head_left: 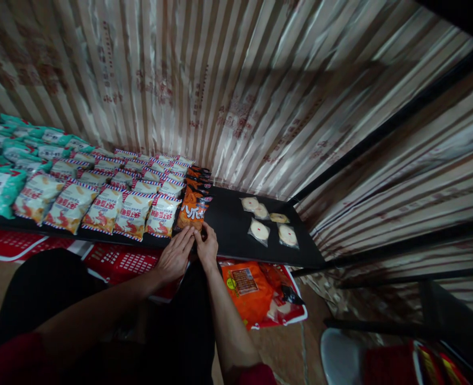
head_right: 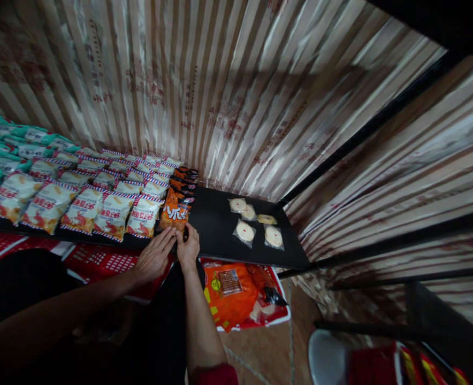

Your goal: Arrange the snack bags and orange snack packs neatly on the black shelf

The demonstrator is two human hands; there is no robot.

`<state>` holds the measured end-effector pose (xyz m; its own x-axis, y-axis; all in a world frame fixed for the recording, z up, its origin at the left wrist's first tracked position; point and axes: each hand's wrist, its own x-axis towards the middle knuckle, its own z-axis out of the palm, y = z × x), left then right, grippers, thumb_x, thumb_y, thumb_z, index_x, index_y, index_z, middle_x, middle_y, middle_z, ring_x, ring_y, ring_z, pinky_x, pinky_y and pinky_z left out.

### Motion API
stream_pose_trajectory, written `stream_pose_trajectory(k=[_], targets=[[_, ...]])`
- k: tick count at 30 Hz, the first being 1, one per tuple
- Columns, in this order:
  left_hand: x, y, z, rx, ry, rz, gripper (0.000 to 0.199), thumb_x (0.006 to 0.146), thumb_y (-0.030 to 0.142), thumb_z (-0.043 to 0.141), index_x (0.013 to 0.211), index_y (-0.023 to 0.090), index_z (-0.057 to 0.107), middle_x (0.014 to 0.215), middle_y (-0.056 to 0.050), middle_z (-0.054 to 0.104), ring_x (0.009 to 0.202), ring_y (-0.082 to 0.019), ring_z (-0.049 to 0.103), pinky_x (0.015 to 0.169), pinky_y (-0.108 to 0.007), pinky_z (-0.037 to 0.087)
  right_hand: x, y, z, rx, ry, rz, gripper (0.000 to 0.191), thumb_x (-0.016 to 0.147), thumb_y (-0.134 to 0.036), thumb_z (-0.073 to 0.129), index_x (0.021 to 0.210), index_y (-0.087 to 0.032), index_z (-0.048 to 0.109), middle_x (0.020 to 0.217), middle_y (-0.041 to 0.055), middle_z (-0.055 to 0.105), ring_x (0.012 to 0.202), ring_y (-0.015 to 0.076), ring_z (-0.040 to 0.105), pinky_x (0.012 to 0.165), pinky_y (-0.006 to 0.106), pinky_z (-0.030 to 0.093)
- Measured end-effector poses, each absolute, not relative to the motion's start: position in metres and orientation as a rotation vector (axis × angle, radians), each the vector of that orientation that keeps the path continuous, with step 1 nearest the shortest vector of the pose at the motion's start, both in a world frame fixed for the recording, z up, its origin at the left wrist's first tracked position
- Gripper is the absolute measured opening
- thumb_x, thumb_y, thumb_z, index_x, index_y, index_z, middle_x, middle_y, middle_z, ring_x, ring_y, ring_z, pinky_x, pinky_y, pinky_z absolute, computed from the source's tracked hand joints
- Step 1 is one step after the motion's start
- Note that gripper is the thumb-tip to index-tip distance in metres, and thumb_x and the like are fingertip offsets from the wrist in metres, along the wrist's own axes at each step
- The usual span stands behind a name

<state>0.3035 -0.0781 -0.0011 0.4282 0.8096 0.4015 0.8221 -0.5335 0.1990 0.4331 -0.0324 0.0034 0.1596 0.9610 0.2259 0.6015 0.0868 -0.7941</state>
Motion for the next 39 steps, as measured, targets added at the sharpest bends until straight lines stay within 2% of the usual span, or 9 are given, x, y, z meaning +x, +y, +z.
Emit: stream_pose_trajectory(k=[7, 13, 18, 29, 39], targets=[[0.304, -0.073, -0.003, -2.600, -1.401, -0.686, 0.055, 0.078, 0.010, 0.040, 0.133, 0.006, 0.043, 0.144, -0.013, 0.037, 0.136, -0.024, 0.026, 0.108, -0.037, 0.026, 0.436, -0.033, 0.001, -1.511, -1.472, 0.616, 0.038, 0.081, -0.033, 0.050, 0.115, -0.019, 0.057, 0.115, 0.0082, 0.061, 0.104, 0.0189, 0.056, 0.085, 0.031, 0.048], [0.304, -0.069, 0.003, -2.557, -1.280, -0.697, 0.040, 0.082, 0.016, 0.042, 0.118, 0.010, 0.059, 0.136, -0.011, 0.049, 0.128, -0.024, 0.039, 0.106, -0.036, 0.029, 0.443, -0.032, -0.001, -1.466, -1.306, 0.752, 0.039, 0.082, -0.035, 0.047, 0.116, -0.019, 0.057, 0.121, 0.0078, 0.059, 0.111, 0.0200, 0.054, 0.095, 0.035, 0.043], [0.302, -0.062, 0.000, -2.555, -1.239, -0.671, 0.044, 0.083, 0.018, 0.042, 0.125, 0.012, 0.054, 0.136, -0.010, 0.049, 0.127, -0.023, 0.039, 0.104, -0.037, 0.030, 0.445, -0.031, -0.004, -1.463, -1.248, 0.795, 0.039, 0.081, -0.035, 0.049, 0.115, -0.020, 0.058, 0.121, 0.0073, 0.059, 0.112, 0.0206, 0.054, 0.097, 0.036, 0.042], [0.302, -0.062, 0.000, -2.571, -1.223, -0.693, 0.042, 0.085, 0.017, 0.038, 0.124, 0.009, 0.054, 0.134, -0.011, 0.051, 0.126, -0.022, 0.041, 0.105, -0.036, 0.029, 0.441, -0.034, 0.004, -1.495, -1.313, 0.777, 0.040, 0.078, -0.032, 0.051, 0.116, -0.020, 0.057, 0.118, 0.0078, 0.060, 0.095, 0.0185, 0.061, 0.089, 0.034, 0.048], [0.293, -0.053, 0.001, -2.644, -1.155, -0.614, 0.048, 0.082, 0.016, 0.043, 0.129, 0.009, 0.049, 0.135, -0.011, 0.050, 0.129, -0.022, 0.037, 0.106, -0.037, 0.028, 0.437, -0.031, 0.004, -1.489, -1.390, 0.669, 0.036, 0.077, -0.026, 0.048, 0.110, -0.021, 0.060, 0.111, 0.0068, 0.063, 0.098, 0.0187, 0.059, 0.086, 0.033, 0.049]])
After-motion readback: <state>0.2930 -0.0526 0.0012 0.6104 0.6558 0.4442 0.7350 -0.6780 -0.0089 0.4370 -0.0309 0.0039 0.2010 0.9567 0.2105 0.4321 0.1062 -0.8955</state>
